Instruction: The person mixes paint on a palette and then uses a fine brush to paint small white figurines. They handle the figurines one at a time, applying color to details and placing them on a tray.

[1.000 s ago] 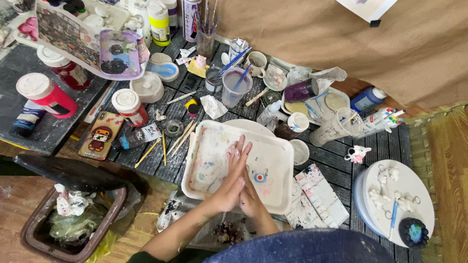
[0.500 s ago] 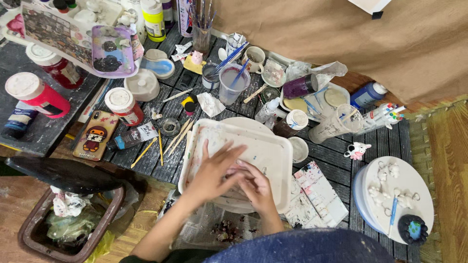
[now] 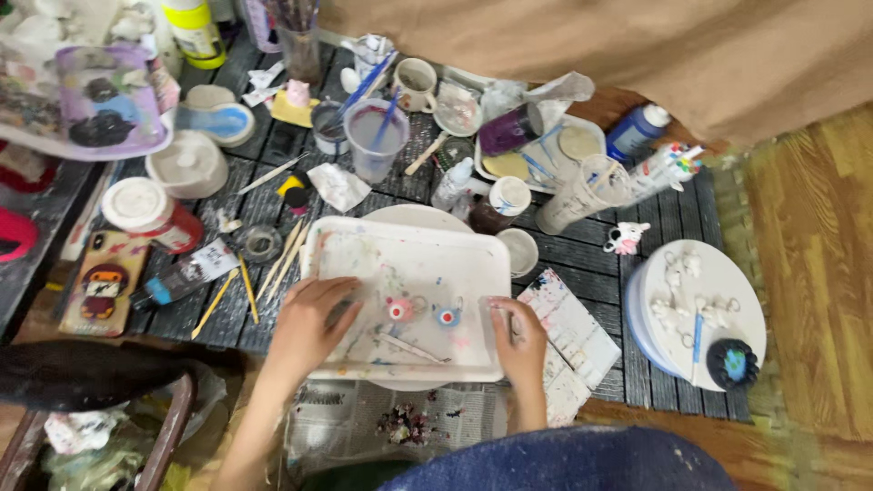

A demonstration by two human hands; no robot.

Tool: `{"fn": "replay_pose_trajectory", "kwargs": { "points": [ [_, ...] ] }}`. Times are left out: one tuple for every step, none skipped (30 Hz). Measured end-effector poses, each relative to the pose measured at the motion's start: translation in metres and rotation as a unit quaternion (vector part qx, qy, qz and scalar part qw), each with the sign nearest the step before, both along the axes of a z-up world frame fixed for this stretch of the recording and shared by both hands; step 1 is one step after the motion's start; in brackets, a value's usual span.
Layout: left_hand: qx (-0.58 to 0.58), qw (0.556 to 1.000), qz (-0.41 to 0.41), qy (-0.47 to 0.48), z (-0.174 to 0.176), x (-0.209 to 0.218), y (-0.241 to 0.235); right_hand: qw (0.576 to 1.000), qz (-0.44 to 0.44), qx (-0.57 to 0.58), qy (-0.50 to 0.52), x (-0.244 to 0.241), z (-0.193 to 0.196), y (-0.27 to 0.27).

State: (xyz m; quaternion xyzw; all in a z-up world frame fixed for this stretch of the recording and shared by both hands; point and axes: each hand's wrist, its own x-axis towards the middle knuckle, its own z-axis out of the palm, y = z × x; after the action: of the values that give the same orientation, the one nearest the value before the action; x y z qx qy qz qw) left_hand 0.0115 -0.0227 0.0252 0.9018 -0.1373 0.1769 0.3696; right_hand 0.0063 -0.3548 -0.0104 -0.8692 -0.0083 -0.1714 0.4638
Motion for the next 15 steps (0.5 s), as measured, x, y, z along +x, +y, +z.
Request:
{"fn": "replay_pose_trajectory", "kwargs": {
  "points": [
    [0.0, 1.0, -0.005, -0.005, -0.001, 0.003, 0.002, 1.0, -0.005, -0.021, -0.003, 0.0, 0.0, 0.002],
    [-0.001, 1.0, -0.01, -0.011, -0.002, 0.005, 0.003, 0.999, -0.009, -0.032, -0.014, -0.002, 0.0, 0.003],
    [-0.005, 1.0, -0.017, -0.008, -0.003, 0.008, 0.006, 0.999, -0.013, -0.043, -0.024, -0.003, 0.0, 0.005],
    [-0.01, 1.0, -0.028, -0.003, -0.004, 0.011, 0.008, 0.998, -0.02, -0.055, -0.032, -0.007, 0.0, 0.005],
    [-0.015, 0.999, -0.038, 0.003, -0.005, 0.014, 0.008, 0.997, -0.012, -0.061, -0.043, -0.009, 0.0, 0.006],
    [-0.008, 1.0, -0.019, 0.001, -0.006, 0.014, 0.007, 0.996, -0.004, -0.068, -0.052, -0.012, -0.001, 0.007],
    [0.0, 1.0, 0.0, 0.0, -0.005, 0.013, 0.007, 0.995, 0.004, -0.075, -0.061, -0.017, -0.001, 0.007],
    [0.007, 1.0, 0.02, -0.005, -0.004, 0.014, 0.005, 0.995, 0.01, -0.072, -0.064, -0.018, -0.001, 0.005],
    [0.04, 0.999, 0.028, 0.018, -0.002, 0.013, 0.002, 0.995, 0.016, -0.07, -0.067, -0.021, -0.002, 0.004],
    [0.072, 0.996, 0.039, 0.037, 0.001, 0.01, -0.001, 0.995, 0.024, -0.067, -0.072, -0.022, -0.002, 0.001],
    [0.105, 0.992, 0.049, 0.056, 0.005, 0.008, -0.005, 0.997, 0.015, -0.046, -0.068, -0.025, -0.003, -0.002],
    [0.109, 0.992, 0.044, 0.039, 0.009, 0.005, -0.009, 0.998, 0.006, -0.022, -0.062, -0.03, -0.004, -0.007],
    [0.112, 0.993, 0.039, 0.022, 0.012, 0.003, -0.015, 0.998, -0.003, 0.001, -0.057, -0.033, -0.006, -0.012],
    [0.114, 0.993, 0.034, 0.006, 0.014, 0.0, -0.02, 0.998, -0.015, 0.017, -0.05, -0.037, -0.009, -0.018],
    [0.107, 0.994, 0.022, 0.006, 0.017, -0.001, -0.023, 0.998, -0.027, 0.034, -0.043, -0.041, -0.01, -0.026]
  ]
}}
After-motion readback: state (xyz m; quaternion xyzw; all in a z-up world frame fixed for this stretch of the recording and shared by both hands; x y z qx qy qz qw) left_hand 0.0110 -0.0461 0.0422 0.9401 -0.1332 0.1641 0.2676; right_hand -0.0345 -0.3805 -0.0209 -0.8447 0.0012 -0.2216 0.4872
